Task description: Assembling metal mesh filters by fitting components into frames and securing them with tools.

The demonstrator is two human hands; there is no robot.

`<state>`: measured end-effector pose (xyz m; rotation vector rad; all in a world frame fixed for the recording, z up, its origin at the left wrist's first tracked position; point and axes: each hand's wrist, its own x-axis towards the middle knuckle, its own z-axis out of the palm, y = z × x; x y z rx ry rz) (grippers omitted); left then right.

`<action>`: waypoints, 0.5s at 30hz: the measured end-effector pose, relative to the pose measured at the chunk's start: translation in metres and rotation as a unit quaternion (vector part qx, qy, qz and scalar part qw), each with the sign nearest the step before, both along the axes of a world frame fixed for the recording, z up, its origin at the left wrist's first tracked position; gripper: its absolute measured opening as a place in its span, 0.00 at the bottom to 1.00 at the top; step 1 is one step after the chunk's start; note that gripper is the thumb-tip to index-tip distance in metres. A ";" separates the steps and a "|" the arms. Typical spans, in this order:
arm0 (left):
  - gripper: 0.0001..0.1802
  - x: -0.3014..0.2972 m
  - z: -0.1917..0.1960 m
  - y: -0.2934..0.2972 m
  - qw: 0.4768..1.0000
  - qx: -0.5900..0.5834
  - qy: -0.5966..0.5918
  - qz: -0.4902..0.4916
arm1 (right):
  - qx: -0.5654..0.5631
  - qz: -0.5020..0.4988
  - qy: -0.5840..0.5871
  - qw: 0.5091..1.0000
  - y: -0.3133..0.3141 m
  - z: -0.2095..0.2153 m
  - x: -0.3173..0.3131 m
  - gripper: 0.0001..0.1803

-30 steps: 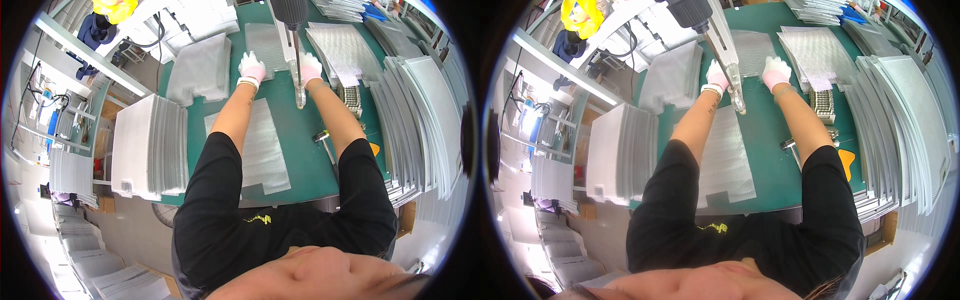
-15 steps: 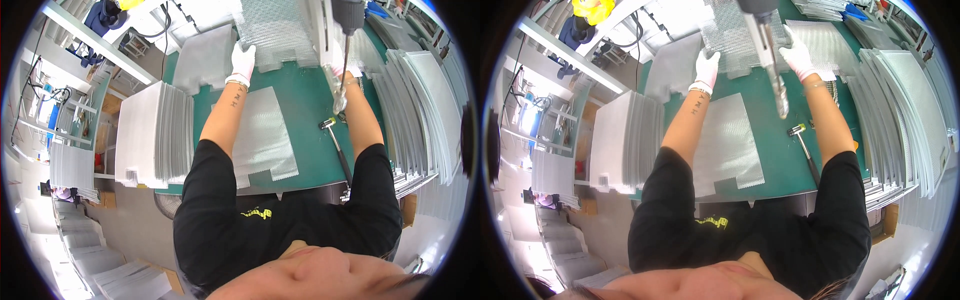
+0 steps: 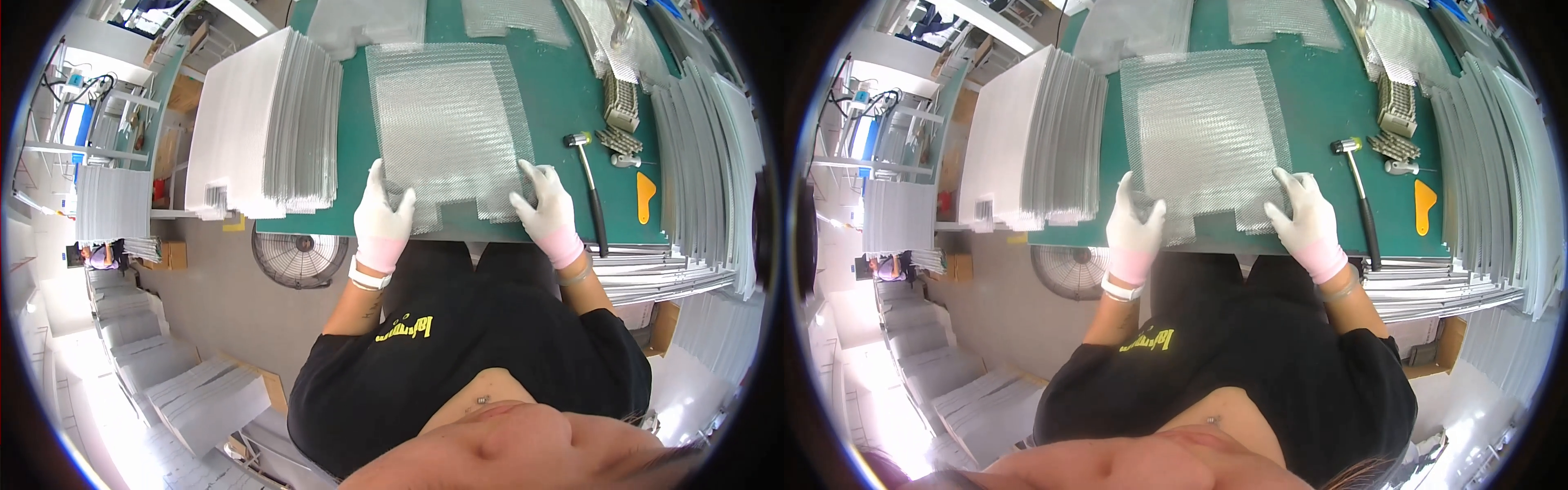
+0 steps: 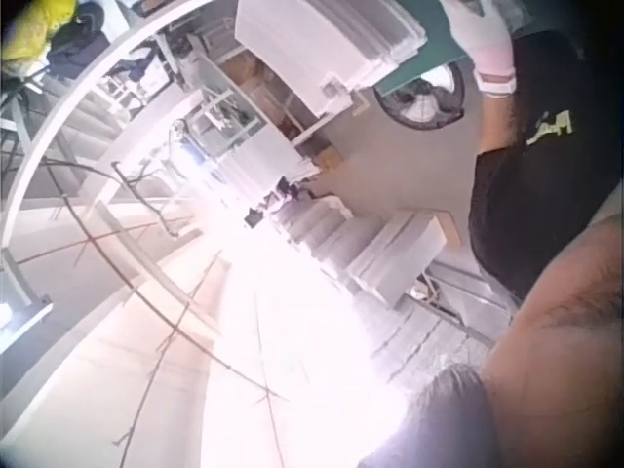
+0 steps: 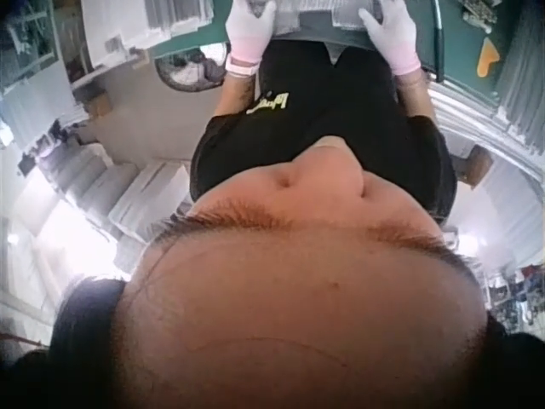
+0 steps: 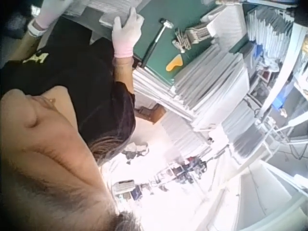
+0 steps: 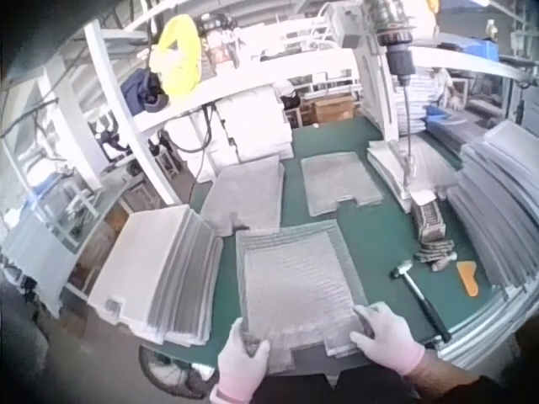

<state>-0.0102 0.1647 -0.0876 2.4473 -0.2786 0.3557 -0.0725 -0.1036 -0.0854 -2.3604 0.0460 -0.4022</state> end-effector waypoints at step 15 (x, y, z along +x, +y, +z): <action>0.41 0.014 -0.063 0.013 0.997 0.074 0.004 0.005 | -0.095 -0.015 0.054 0.994 0.016 -0.050 0.010 0.28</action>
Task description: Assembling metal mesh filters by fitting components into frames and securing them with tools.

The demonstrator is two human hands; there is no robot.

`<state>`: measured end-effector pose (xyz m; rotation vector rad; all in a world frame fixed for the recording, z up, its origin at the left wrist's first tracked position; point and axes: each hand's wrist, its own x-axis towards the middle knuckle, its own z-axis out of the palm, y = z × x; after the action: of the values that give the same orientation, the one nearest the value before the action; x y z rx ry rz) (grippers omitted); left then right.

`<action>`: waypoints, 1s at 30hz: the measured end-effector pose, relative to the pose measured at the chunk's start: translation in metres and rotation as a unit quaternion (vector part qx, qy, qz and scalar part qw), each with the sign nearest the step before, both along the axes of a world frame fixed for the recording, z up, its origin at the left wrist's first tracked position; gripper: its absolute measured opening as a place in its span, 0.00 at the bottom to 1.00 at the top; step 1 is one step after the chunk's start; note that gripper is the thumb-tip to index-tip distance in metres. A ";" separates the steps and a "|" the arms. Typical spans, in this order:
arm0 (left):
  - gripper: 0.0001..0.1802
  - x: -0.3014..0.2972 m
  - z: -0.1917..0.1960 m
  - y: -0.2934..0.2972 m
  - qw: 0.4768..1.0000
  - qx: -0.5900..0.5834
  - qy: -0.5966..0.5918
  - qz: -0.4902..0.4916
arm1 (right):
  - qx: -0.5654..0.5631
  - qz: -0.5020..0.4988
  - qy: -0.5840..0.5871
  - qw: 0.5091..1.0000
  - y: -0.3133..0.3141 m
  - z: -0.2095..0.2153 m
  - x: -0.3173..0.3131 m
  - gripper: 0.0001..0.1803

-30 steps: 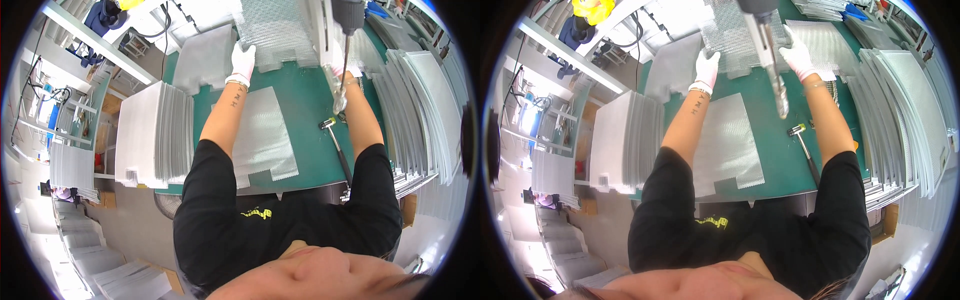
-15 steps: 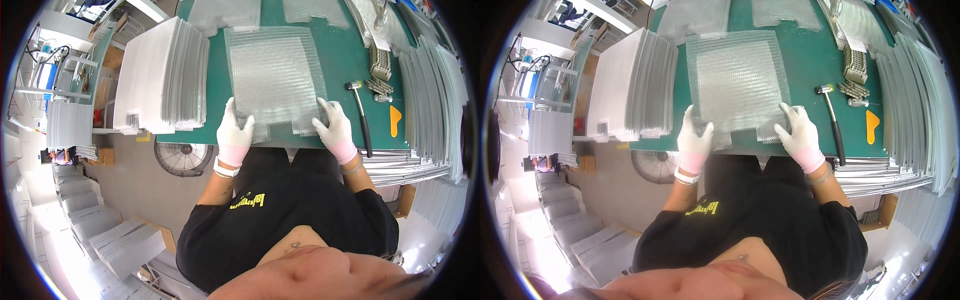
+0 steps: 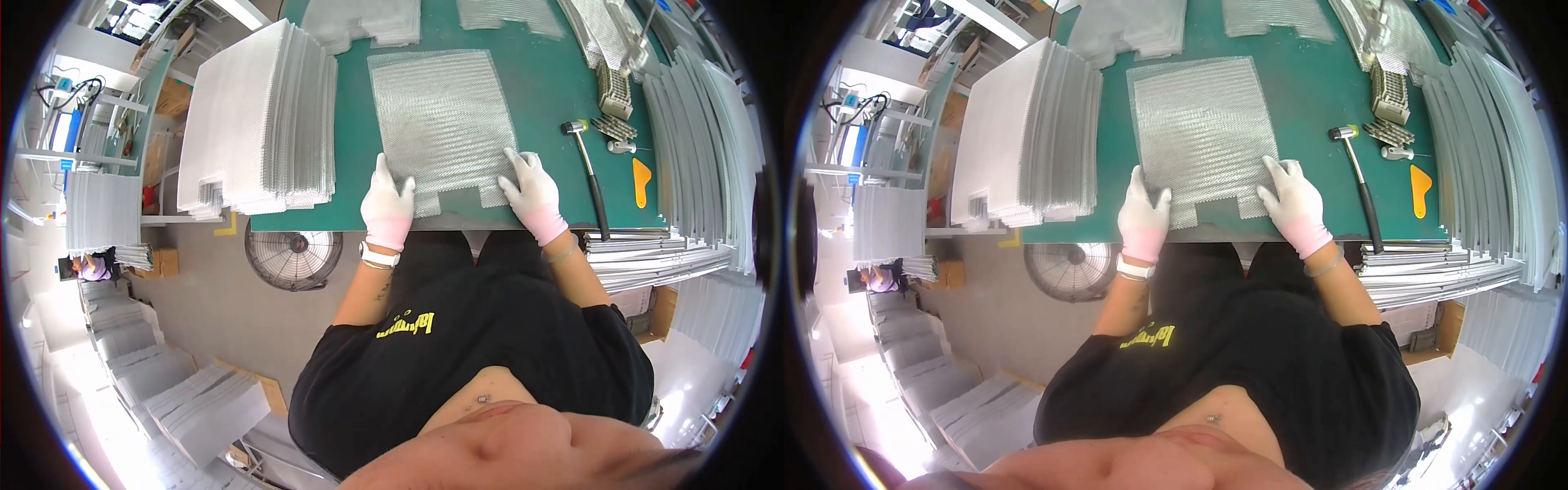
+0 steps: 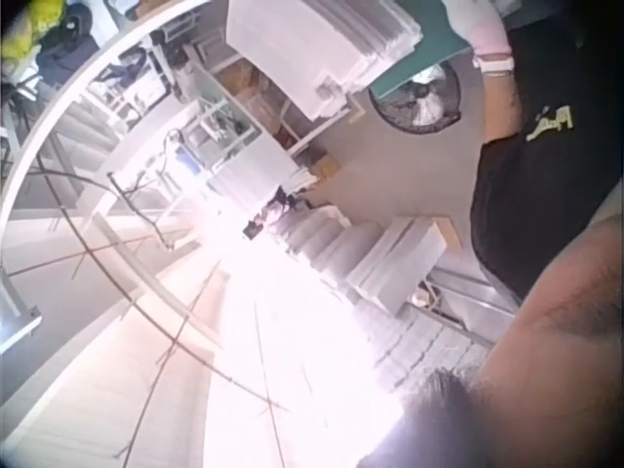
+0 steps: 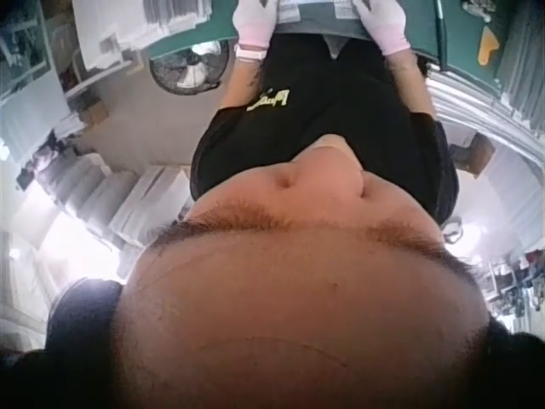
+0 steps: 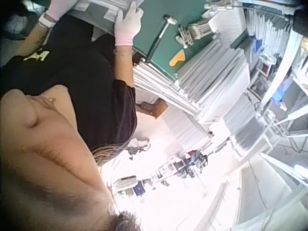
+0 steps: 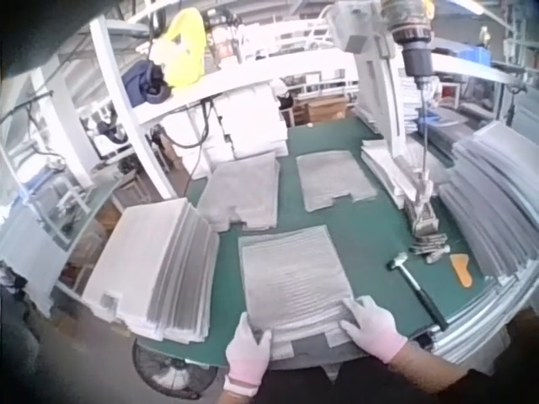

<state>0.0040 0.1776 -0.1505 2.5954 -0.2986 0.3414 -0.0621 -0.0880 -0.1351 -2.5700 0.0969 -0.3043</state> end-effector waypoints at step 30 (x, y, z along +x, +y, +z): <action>0.27 0.040 0.029 0.003 0.981 0.111 0.037 -0.156 | -0.065 -0.024 0.100 0.993 0.044 0.102 0.365 0.24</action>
<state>0.0444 0.1809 -0.1220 2.7119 -0.7433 0.1038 0.3025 -0.0439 -0.0330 -2.7245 0.2205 -0.0711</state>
